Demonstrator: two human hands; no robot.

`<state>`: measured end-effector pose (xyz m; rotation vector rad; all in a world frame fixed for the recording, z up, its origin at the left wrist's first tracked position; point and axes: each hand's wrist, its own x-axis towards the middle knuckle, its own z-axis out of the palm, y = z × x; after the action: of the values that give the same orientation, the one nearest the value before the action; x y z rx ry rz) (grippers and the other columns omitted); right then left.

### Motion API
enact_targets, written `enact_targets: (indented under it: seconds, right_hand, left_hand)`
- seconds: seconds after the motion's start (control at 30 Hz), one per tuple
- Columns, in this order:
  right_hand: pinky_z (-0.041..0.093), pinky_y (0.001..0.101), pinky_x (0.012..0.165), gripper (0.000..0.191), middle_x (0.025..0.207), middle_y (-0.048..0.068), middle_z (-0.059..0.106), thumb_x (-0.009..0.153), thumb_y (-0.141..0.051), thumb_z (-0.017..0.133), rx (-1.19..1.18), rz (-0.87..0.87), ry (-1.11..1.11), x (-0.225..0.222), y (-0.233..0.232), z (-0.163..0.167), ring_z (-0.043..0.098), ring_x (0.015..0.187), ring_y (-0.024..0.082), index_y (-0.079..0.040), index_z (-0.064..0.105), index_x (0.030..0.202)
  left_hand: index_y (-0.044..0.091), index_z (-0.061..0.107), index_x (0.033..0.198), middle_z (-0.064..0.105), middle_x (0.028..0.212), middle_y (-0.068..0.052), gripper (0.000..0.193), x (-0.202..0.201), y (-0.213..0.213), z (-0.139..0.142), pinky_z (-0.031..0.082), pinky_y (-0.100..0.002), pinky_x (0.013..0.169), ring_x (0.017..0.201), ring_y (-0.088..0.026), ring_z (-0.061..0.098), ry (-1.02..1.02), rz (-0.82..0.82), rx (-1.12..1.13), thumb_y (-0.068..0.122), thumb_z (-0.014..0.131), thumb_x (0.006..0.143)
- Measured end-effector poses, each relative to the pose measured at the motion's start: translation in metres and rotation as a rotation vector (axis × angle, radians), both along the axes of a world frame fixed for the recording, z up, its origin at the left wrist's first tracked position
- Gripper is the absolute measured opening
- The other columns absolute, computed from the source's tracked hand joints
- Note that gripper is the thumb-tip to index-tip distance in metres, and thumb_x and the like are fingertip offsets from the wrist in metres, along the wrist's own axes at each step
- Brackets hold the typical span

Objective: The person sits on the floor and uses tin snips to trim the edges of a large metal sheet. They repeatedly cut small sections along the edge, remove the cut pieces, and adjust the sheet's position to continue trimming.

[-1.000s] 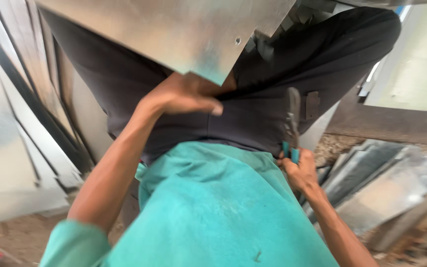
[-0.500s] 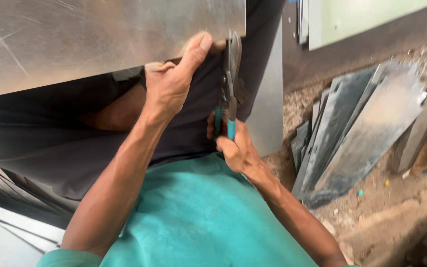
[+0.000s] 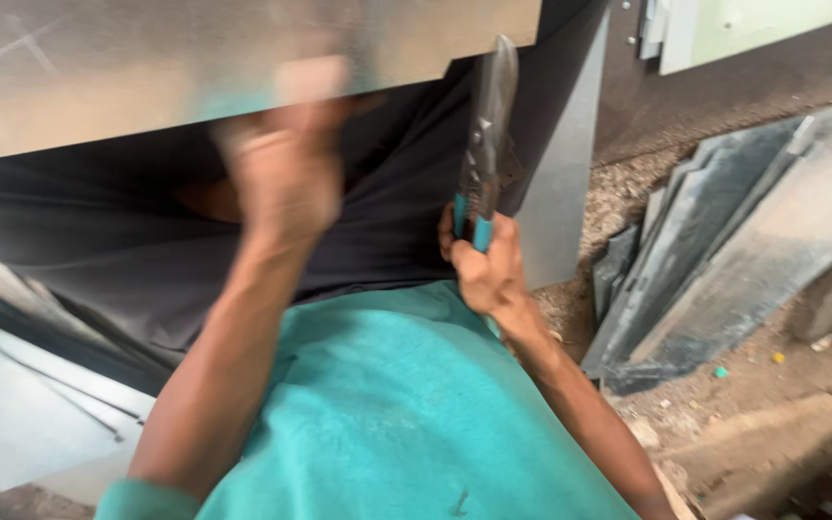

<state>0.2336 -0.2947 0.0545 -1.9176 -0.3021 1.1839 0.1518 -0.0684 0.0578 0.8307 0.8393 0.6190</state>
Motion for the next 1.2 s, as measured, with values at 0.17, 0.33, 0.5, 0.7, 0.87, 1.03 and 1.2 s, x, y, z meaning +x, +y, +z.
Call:
enact_targets:
  seconds: [0.17, 0.33, 0.5, 0.7, 0.87, 1.03, 1.2]
  right_hand:
    - [0.049, 0.0337, 0.056, 0.024, 0.067, 0.006, 0.061, 0.069, -0.016, 0.049, -0.125, 0.071, 0.09, 0.012, -0.019, 0.028, 0.056, 0.06, 0.018, 0.001, 0.062, 0.08]
    - [0.05, 0.035, 0.066, 0.036, 0.084, 0.01, 0.065, 0.071, -0.021, 0.049, -0.209, 0.401, -0.056, 0.027, -0.014, 0.047, 0.059, 0.077, 0.017, -0.001, 0.061, 0.099]
    - [0.05, 0.0358, 0.063, 0.05, 0.091, 0.01, 0.066, 0.069, -0.021, 0.049, -0.251, 0.59, 0.01, 0.037, 0.027, 0.047, 0.056, 0.07, 0.021, -0.001, 0.058, 0.114]
    - [0.056, 0.0393, 0.074, 0.041, 0.088, 0.015, 0.066, 0.071, -0.01, 0.048, -0.25, 0.792, -0.111, 0.049, 0.073, 0.059, 0.066, 0.08, 0.024, 0.004, 0.057, 0.109]
    - [0.058, 0.0388, 0.066, 0.032, 0.083, 0.014, 0.069, 0.074, -0.004, 0.046, -0.366, 0.857, -0.179, 0.076, 0.055, 0.04, 0.067, 0.073, 0.025, 0.002, 0.063, 0.1]
    - [0.053, 0.0402, 0.066, 0.024, 0.074, 0.019, 0.067, 0.082, -0.01, 0.054, -0.519, 0.806, -0.18, 0.094, 0.047, 0.035, 0.065, 0.067, 0.029, -0.002, 0.068, 0.1]
    - [0.053, 0.0336, 0.081, 0.046, 0.092, 0.01, 0.067, 0.064, -0.01, 0.06, -0.373, 0.461, 0.026, 0.024, 0.089, 0.067, 0.066, 0.091, 0.021, -0.004, 0.062, 0.109]
  left_hand:
    - [0.006, 0.061, 0.091, 0.06, 0.078, -0.006, 0.035, -0.098, 0.024, -0.035, 0.057, -0.031, 0.063, 0.065, -0.016, 0.062, -0.169, 0.229, -0.031, 0.024, 0.057, 0.121]
    - [-0.001, 0.069, 0.11, 0.073, 0.102, -0.013, 0.007, -0.067, 0.018, -0.055, 0.068, -0.04, 0.081, 0.089, -0.024, 0.075, -0.178, 0.172, -0.089, 0.005, 0.069, 0.106]
    - [-0.009, 0.07, 0.12, 0.077, 0.103, -0.018, 0.035, -0.052, 0.029, -0.036, 0.063, -0.037, 0.083, 0.092, -0.027, 0.079, -0.085, -0.097, -0.114, 0.019, 0.073, 0.099]
    - [-0.009, 0.072, 0.121, 0.078, 0.101, -0.017, 0.039, -0.063, 0.029, -0.037, 0.064, -0.034, 0.091, 0.095, -0.024, 0.079, -0.053, -0.123, -0.106, 0.022, 0.077, 0.098]
    - [-0.009, 0.072, 0.12, 0.078, 0.103, -0.016, 0.036, -0.059, 0.025, -0.036, 0.064, -0.033, 0.093, 0.095, -0.022, 0.079, -0.016, -0.111, -0.102, 0.02, 0.077, 0.098]
    - [-0.01, 0.07, 0.12, 0.076, 0.104, -0.015, 0.035, -0.05, 0.024, -0.032, 0.068, -0.035, 0.09, 0.092, -0.022, 0.077, -0.142, -0.067, -0.114, 0.018, 0.077, 0.1]
    - [0.0, 0.076, 0.123, 0.079, 0.096, -0.006, 0.033, 0.003, 0.008, -0.03, 0.045, -0.018, 0.06, 0.074, -0.004, 0.06, 0.218, -0.207, -0.006, 0.021, 0.073, 0.099]
